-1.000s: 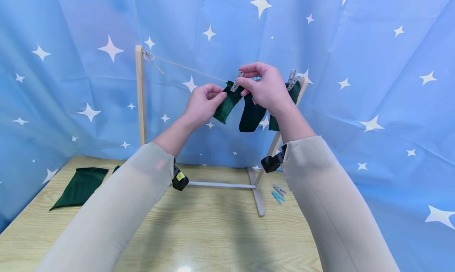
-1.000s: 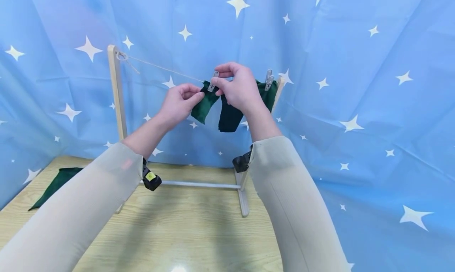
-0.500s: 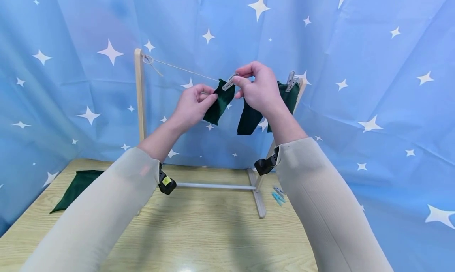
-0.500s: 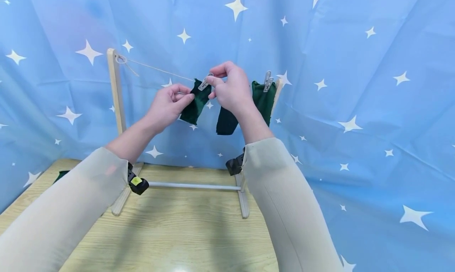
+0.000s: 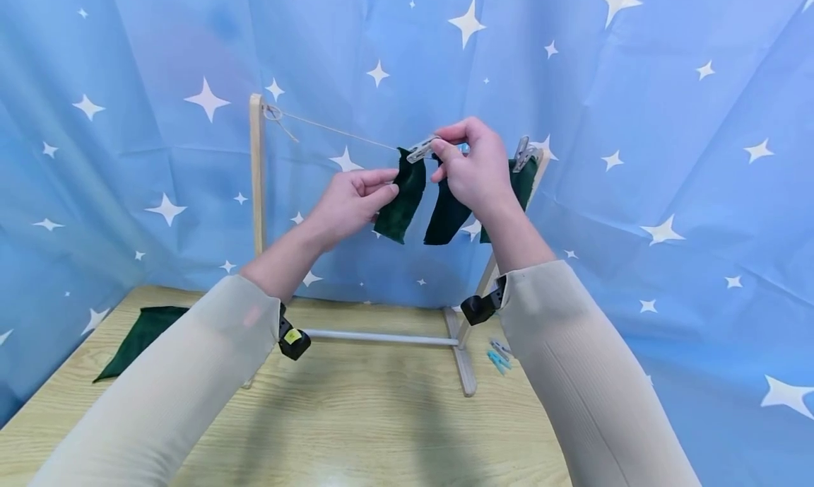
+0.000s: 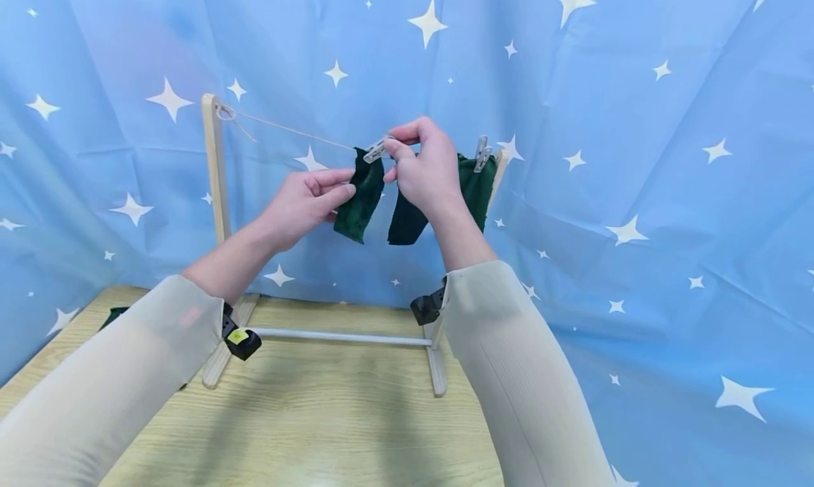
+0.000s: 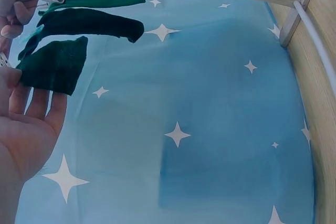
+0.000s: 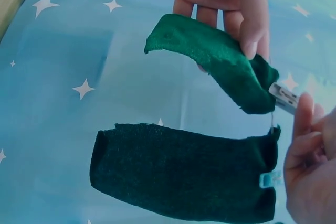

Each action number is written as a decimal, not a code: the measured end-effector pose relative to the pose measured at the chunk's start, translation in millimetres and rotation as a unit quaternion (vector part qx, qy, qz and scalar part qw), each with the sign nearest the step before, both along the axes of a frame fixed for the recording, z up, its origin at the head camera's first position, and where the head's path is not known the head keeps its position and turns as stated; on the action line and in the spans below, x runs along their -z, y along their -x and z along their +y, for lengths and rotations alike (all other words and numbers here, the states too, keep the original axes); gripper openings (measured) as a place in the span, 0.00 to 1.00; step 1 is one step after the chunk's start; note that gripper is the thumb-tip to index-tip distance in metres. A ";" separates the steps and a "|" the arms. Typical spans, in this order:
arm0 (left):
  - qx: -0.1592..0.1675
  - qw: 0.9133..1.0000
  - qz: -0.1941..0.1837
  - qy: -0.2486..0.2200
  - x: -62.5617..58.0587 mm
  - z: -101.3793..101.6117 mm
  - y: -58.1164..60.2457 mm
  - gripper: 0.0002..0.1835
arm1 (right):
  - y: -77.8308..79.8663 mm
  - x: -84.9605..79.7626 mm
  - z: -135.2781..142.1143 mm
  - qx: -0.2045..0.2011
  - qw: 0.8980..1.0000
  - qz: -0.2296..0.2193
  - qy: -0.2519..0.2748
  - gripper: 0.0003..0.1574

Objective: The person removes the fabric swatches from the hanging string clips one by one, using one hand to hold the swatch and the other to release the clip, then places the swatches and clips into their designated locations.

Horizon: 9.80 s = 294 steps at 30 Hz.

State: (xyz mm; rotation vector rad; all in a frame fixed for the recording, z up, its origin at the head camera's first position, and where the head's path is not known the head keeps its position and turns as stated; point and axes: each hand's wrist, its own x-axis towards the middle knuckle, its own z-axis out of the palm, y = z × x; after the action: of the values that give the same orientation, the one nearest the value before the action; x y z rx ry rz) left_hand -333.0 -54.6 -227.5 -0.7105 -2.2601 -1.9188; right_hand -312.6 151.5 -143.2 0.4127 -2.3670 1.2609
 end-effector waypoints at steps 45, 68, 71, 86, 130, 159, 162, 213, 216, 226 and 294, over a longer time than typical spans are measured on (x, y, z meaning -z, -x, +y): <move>0.025 0.989 -0.144 0.029 131.0 -81.0 -57.0 0.34 | -68.2 265.2 226.0 0.089 0.965 -0.227 0.097 0.34; -0.014 0.970 -0.242 0.030 223.1 -118.7 -73.7 0.33 | -52.6 349.6 284.9 0.228 0.927 -0.284 0.086 0.35; -0.006 0.968 -0.248 0.025 229.1 -120.6 -74.4 0.33 | -47.4 352.2 283.5 0.241 0.924 -0.286 0.082 0.34; 0.032 0.965 -0.256 0.034 243.6 -124.4 -75.7 0.34 | -38.5 368.4 286.4 0.238 0.919 -0.313 0.033 0.37; -0.066 0.960 -0.227 0.147 257.2 -113.3 -82.9 0.37 | -39.9 367.7 281.4 0.262 0.914 -0.310 -0.008 0.32; -0.041 0.950 -0.206 0.233 255.8 -107.5 -84.1 0.28 | -42.7 370.1 283.2 0.268 0.914 -0.304 -0.036 0.34; -0.043 0.943 -0.178 0.278 254.4 -109.0 -82.5 0.30 | -41.9 370.9 283.7 0.266 0.914 -0.303 -0.035 0.34; 0.008 0.900 0.053 0.433 257.6 -146.5 -78.2 0.40 | -33.2 367.8 283.3 0.271 0.906 -0.321 -0.049 0.37; 0.009 0.901 0.050 0.430 257.8 -146.3 -78.4 0.39 | -34.7 363.3 280.0 0.273 0.904 -0.320 -0.075 0.37; 0.010 0.902 0.045 0.430 255.4 -143.8 -77.7 0.40 | -36.6 358.7 274.9 0.283 0.896 -0.326 -0.105 0.40; -0.018 0.991 0.081 0.104 53.4 26.8 -23.4 0.25 | -50.8 84.4 141.0 0.041 0.997 -0.058 0.003 0.33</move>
State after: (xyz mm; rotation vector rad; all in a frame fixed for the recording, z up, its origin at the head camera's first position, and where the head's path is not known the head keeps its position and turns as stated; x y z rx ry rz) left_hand -309.5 -27.8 -280.9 -0.8095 -2.3745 -1.5621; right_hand -261.8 292.5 -227.6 0.2438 -2.4475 1.2864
